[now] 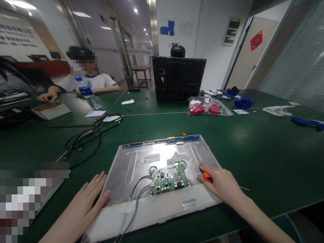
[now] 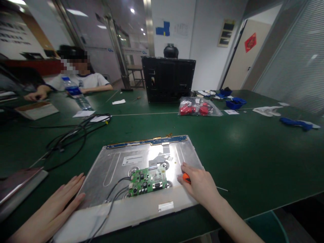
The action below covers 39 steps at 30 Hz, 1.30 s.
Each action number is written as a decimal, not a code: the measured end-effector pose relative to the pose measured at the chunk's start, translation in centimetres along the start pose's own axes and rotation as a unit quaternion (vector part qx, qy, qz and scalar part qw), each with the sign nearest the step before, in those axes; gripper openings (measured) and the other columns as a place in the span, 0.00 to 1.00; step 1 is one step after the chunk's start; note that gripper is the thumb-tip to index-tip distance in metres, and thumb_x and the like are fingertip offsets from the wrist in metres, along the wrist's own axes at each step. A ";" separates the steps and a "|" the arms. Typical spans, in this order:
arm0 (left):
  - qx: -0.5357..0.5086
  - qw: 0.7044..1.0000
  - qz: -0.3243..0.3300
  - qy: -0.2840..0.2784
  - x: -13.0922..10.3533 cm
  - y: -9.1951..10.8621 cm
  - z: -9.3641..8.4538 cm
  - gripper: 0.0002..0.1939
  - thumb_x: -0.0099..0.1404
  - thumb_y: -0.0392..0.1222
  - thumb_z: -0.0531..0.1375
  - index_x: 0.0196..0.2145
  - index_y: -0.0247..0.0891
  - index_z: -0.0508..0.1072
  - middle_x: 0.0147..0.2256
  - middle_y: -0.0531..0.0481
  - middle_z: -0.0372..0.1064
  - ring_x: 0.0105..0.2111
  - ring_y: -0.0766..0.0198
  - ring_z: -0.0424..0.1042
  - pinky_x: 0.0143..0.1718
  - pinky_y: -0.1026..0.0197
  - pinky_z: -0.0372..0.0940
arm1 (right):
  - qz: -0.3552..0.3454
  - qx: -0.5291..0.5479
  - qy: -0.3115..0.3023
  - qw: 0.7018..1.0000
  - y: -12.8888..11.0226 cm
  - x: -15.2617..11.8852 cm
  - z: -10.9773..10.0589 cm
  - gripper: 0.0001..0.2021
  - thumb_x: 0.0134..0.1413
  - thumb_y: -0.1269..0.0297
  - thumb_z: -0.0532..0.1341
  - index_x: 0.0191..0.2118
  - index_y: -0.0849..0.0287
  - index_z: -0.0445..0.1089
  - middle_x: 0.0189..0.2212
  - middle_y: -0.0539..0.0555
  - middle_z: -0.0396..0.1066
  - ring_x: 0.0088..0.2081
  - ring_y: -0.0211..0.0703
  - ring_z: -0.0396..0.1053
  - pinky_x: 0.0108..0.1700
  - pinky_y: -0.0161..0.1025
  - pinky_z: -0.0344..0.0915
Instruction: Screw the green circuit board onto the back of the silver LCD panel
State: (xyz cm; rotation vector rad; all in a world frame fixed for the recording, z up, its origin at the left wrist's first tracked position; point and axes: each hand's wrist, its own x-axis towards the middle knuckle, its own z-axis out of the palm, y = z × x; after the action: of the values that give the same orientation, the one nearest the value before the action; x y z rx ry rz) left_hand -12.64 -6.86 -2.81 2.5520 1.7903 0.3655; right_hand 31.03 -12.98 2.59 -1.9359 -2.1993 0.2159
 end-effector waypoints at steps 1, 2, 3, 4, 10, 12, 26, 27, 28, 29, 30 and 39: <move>-0.002 1.000 0.014 -0.024 0.0 0.1 0.0 0.30 0.69 0.56 0.45 0.59 0.37 0.68 0.59 0.42 0.63 0.59 0.44 0.62 0.57 0.41 0.61 | 0.007 -0.003 -0.003 1.000 0.1 0.0 0.0 0.19 0.62 0.56 0.55 0.52 0.60 0.72 0.54 0.58 0.69 0.46 0.51 0.75 0.46 0.49 0.72; -0.003 0.999 0.028 -0.044 0.0 0.3 0.0 0.30 0.70 0.56 0.44 0.60 0.37 0.66 0.60 0.42 0.61 0.60 0.44 0.60 0.58 0.40 0.60 | 0.016 -0.007 -0.005 1.000 0.3 0.0 0.1 0.20 0.62 0.54 0.55 0.52 0.60 0.72 0.54 0.57 0.69 0.46 0.52 0.75 0.46 0.50 0.72; -0.002 0.998 0.042 -0.056 0.0 0.6 0.0 0.30 0.70 0.56 0.43 0.61 0.37 0.65 0.61 0.42 0.60 0.61 0.45 0.59 0.58 0.40 0.59 | 0.026 -0.013 -0.005 1.000 0.6 -0.1 0.1 0.21 0.62 0.53 0.55 0.52 0.60 0.72 0.54 0.57 0.70 0.46 0.52 0.75 0.46 0.49 0.72; 0.000 0.997 0.055 -0.058 0.0 1.0 0.1 0.31 0.70 0.57 0.43 0.61 0.38 0.64 0.61 0.43 0.59 0.61 0.45 0.59 0.59 0.40 0.59 | 0.038 -0.019 -0.005 0.999 0.9 -0.1 0.2 0.21 0.62 0.52 0.54 0.51 0.60 0.73 0.53 0.57 0.70 0.46 0.52 0.75 0.46 0.48 0.72; 0.053 0.990 0.132 -0.022 0.8 5.5 0.3 0.36 0.68 0.63 0.46 0.63 0.35 0.62 0.61 0.41 0.58 0.60 0.45 0.60 0.59 0.41 0.59 | 0.129 -0.074 0.023 0.989 2.8 0.3 0.3 0.19 0.62 0.53 0.52 0.44 0.57 0.76 0.39 0.59 0.78 0.36 0.54 0.76 0.35 0.46 0.70; 0.066 0.987 0.149 -0.013 1.3 7.4 0.5 0.37 0.68 0.63 0.46 0.62 0.31 0.63 0.60 0.37 0.60 0.59 0.44 0.62 0.57 0.42 0.61 | 0.149 -0.086 0.039 0.984 3.2 0.7 0.2 0.20 0.62 0.51 0.51 0.44 0.57 0.76 0.36 0.59 0.78 0.36 0.55 0.76 0.35 0.46 0.69; 0.029 0.986 0.162 -0.039 4.7 17.0 2.5 0.38 0.69 0.59 0.45 0.58 0.18 0.63 0.58 0.23 0.60 0.58 0.39 0.61 0.58 0.38 0.57 | 0.139 -0.090 0.111 0.980 9.6 1.3 1.0 0.17 0.62 0.56 0.52 0.41 0.55 0.77 0.40 0.56 0.78 0.39 0.51 0.75 0.38 0.41 0.67; 0.023 0.986 0.161 -0.043 5.0 17.4 2.4 0.38 0.69 0.59 0.45 0.58 0.19 0.62 0.58 0.24 0.60 0.59 0.39 0.61 0.59 0.38 0.56 | 0.132 -0.091 0.113 0.981 10.2 1.2 1.0 0.17 0.61 0.56 0.52 0.39 0.55 0.77 0.39 0.56 0.78 0.38 0.51 0.75 0.38 0.41 0.67; 0.016 0.986 0.161 -0.047 5.3 17.8 2.3 0.37 0.69 0.59 0.45 0.58 0.19 0.62 0.57 0.24 0.61 0.59 0.39 0.60 0.60 0.38 0.55 | 0.127 -0.094 0.114 0.981 10.8 1.0 1.0 0.17 0.60 0.56 0.53 0.39 0.55 0.77 0.37 0.56 0.78 0.37 0.51 0.75 0.37 0.41 0.67; 0.013 0.986 0.160 -0.055 5.5 18.2 2.2 0.38 0.69 0.59 0.46 0.58 0.19 0.62 0.57 0.24 0.61 0.59 0.39 0.60 0.60 0.39 0.54 | 0.121 -0.097 0.115 0.981 11.3 0.8 0.9 0.16 0.59 0.57 0.53 0.39 0.55 0.77 0.36 0.56 0.78 0.36 0.51 0.75 0.36 0.41 0.67; 0.013 0.986 0.157 -0.063 5.7 18.6 2.1 0.38 0.68 0.59 0.46 0.58 0.19 0.63 0.57 0.24 0.62 0.59 0.39 0.60 0.60 0.39 0.54 | 0.115 -0.101 0.117 0.981 11.8 0.7 0.9 0.15 0.58 0.59 0.53 0.39 0.55 0.77 0.37 0.56 0.78 0.36 0.50 0.75 0.36 0.41 0.67; 0.009 0.984 0.153 -0.096 7.2 20.8 2.4 0.39 0.67 0.59 0.47 0.59 0.18 0.60 0.59 0.24 0.58 0.60 0.37 0.57 0.62 0.38 0.50 | 0.140 -0.159 0.125 0.969 15.2 0.8 0.3 0.15 0.57 0.61 0.52 0.37 0.58 0.76 0.36 0.57 0.77 0.32 0.49 0.73 0.30 0.40 0.65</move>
State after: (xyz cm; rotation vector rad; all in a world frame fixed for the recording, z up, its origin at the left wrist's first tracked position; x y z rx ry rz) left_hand 9.37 -7.16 -0.99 2.7664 1.3487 0.0972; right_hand 45.49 -10.23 -1.32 -2.2928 -1.8851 -0.3452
